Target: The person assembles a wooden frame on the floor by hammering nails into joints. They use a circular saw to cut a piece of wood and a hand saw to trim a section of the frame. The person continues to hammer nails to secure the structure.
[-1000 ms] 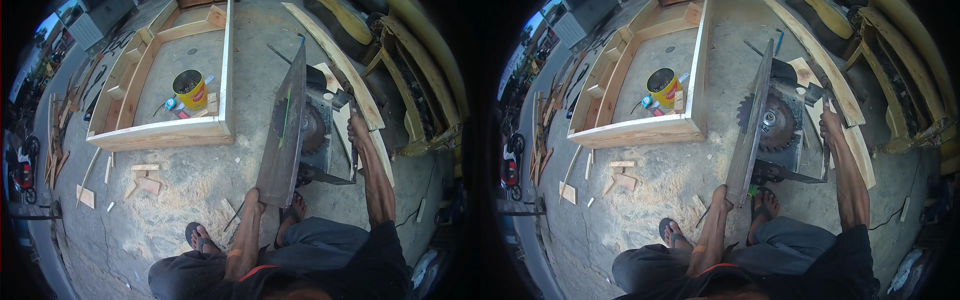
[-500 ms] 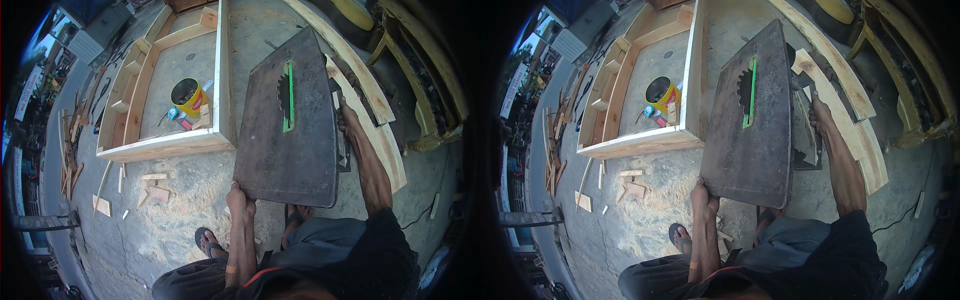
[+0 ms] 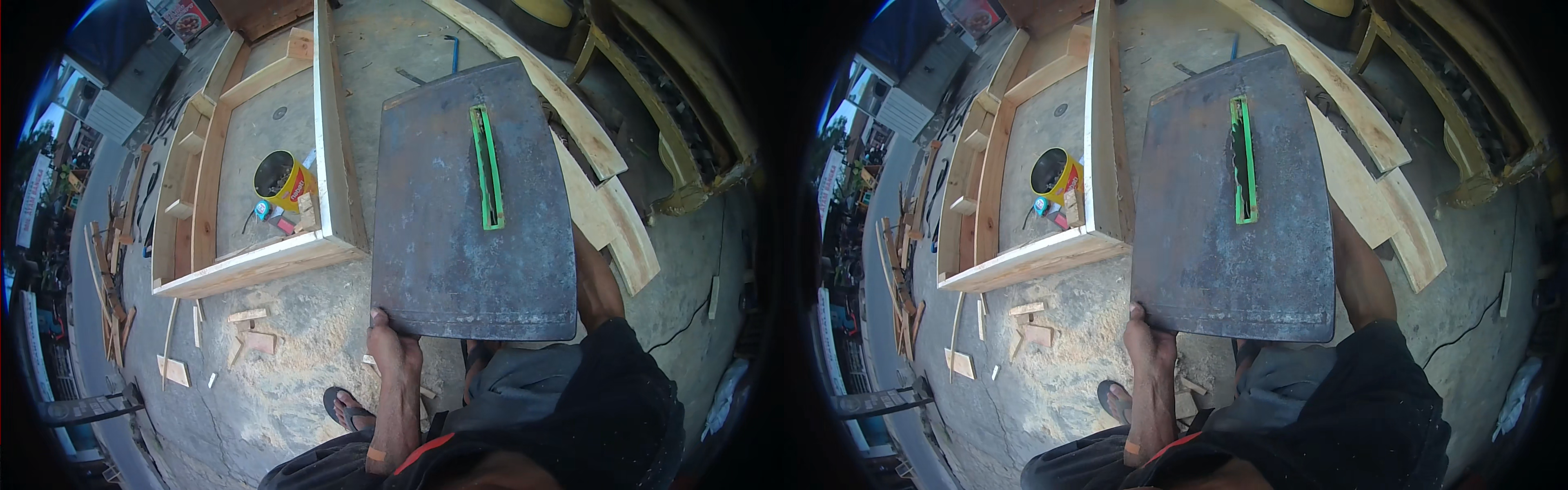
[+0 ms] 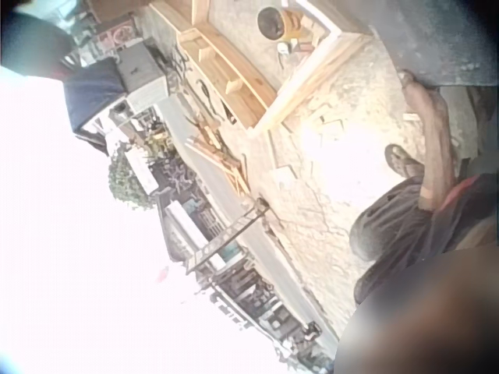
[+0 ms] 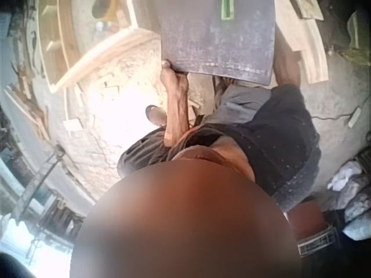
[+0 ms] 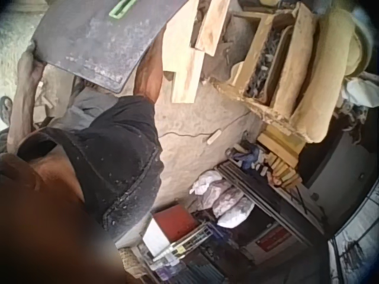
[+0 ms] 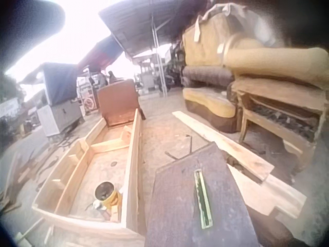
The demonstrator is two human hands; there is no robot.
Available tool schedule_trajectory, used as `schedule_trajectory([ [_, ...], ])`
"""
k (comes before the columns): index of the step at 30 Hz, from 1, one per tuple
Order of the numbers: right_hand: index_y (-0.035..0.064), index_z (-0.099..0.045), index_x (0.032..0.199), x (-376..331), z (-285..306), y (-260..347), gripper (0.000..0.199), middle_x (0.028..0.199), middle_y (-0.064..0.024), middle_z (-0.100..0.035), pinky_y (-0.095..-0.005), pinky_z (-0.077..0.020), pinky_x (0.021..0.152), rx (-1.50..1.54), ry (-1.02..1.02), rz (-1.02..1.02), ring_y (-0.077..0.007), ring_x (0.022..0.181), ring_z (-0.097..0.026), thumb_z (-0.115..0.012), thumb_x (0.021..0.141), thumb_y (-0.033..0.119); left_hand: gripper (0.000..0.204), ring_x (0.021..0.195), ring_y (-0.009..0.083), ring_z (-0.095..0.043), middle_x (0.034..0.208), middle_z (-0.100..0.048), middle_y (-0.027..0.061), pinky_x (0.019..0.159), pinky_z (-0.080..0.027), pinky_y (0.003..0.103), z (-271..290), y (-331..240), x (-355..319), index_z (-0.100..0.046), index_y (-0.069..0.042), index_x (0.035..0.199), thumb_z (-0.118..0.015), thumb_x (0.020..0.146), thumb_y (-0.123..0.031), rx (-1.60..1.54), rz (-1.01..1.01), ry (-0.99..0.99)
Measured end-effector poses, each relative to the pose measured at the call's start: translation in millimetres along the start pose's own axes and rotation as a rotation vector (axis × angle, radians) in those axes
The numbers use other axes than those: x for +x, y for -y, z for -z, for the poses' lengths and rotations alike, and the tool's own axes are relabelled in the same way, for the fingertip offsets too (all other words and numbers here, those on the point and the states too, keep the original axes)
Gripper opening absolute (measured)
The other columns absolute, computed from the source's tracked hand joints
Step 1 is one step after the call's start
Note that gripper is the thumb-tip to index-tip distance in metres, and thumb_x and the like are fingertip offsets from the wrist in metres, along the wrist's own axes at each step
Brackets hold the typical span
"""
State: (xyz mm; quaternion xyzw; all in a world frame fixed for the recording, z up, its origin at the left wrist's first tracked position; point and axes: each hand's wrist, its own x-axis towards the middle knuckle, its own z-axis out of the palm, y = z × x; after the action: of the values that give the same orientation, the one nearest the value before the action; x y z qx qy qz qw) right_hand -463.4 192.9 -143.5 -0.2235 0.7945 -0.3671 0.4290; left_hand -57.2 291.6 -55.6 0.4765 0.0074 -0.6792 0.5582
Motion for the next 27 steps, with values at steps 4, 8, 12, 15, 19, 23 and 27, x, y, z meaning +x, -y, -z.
schedule_trajectory([
  [4,0.0064,-0.062,0.115,-6,-1,-9,0.052,0.09,-0.0018,-0.059,-0.0313,-0.0467,0.067,-0.034,-0.007,0.003,-0.0118,0.073,-0.054,-0.047,0.103,0.054,0.038,0.116,0.0297,-0.061,0.131,-0.056,0.0182,0.103,-0.05,0.05,16,16,4,-0.045,0.005,0.135,-0.039,0.111,-0.023,0.047,0.019,-0.095],
  [8,0.0058,-0.062,0.12,-2,-4,-12,0.051,0.094,-0.0024,-0.061,-0.0319,-0.049,0.072,-0.075,-0.019,0.009,-0.0122,0.078,-0.056,-0.047,0.104,0.052,0.035,0.115,0.0284,-0.061,0.128,-0.058,0.0168,0.103,-0.05,0.049,19,25,9,-0.048,0.003,0.131,-0.042,0.11,-0.025,0.067,-0.028,-0.143],
  [12,0.0052,-0.062,0.125,7,40,-1,0.051,0.098,-0.003,-0.063,-0.0324,-0.0514,0.077,-0.114,-0.106,0.023,-0.0127,0.083,-0.059,-0.048,0.105,0.05,0.031,0.111,0.0259,-0.062,0.121,-0.06,0.0151,0.1,-0.051,0.046,-1,22,3,-0.048,-0.001,0.126,-0.047,0.109,-0.027,0.108,-0.114,-0.113],
  [15,0.0049,-0.063,0.127,-10,100,-2,0.05,0.099,-0.003,-0.063,-0.0325,-0.0521,0.078,0.105,-0.16,0.046,-0.013,0.084,-0.06,-0.047,0.105,0.047,0.034,0.105,0.022,-0.063,0.116,-0.062,0.0126,0.093,-0.053,0.044,1,28,11,-0.047,-0.002,0.126,-0.051,0.108,-0.031,0.153,-0.146,-0.075],
  [19,0.0056,-0.063,0.125,-85,107,-36,0.046,0.094,-0.0017,-0.063,-0.033,-0.0509,0.073,0.333,-0.215,0.089,-0.0126,0.079,-0.059,-0.047,0.106,0.045,0.038,0.108,0.0247,-0.063,0.12,-0.063,0.0139,0.095,-0.051,0.043,15,19,9,-0.053,-0.001,0.121,-0.05,0.108,-0.037,0.199,-0.143,-0.003],
  [23,0.0035,-0.062,0.128,-154,75,-67,0.053,0.095,-0.0026,-0.064,-0.0312,-0.0488,0.071,0.395,-0.208,-0.046,-0.0134,0.079,-0.059,-0.045,0.107,0.049,0.047,0.11,0.0273,-0.061,0.115,-0.062,0.0152,0.101,-0.047,0.043,87,25,43,-0.045,-0.001,0.13,-0.052,0.106,-0.042,0.298,-0.287,0.058],
  [27,-0.0005,-0.059,0.133,-193,27,-77,0.058,0.115,-0.011,-0.068,-0.036,-0.05,0.084,0.501,-0.204,-0.114,-0.0191,0.094,-0.063,-0.042,0.108,0.049,0.048,0.125,0.0376,-0.055,0.125,-0.062,0.0227,0.108,-0.041,0.044,77,27,57,-0.045,0.003,0.141,-0.063,0.097,-0.007,0.872,-0.618,0.206],
])
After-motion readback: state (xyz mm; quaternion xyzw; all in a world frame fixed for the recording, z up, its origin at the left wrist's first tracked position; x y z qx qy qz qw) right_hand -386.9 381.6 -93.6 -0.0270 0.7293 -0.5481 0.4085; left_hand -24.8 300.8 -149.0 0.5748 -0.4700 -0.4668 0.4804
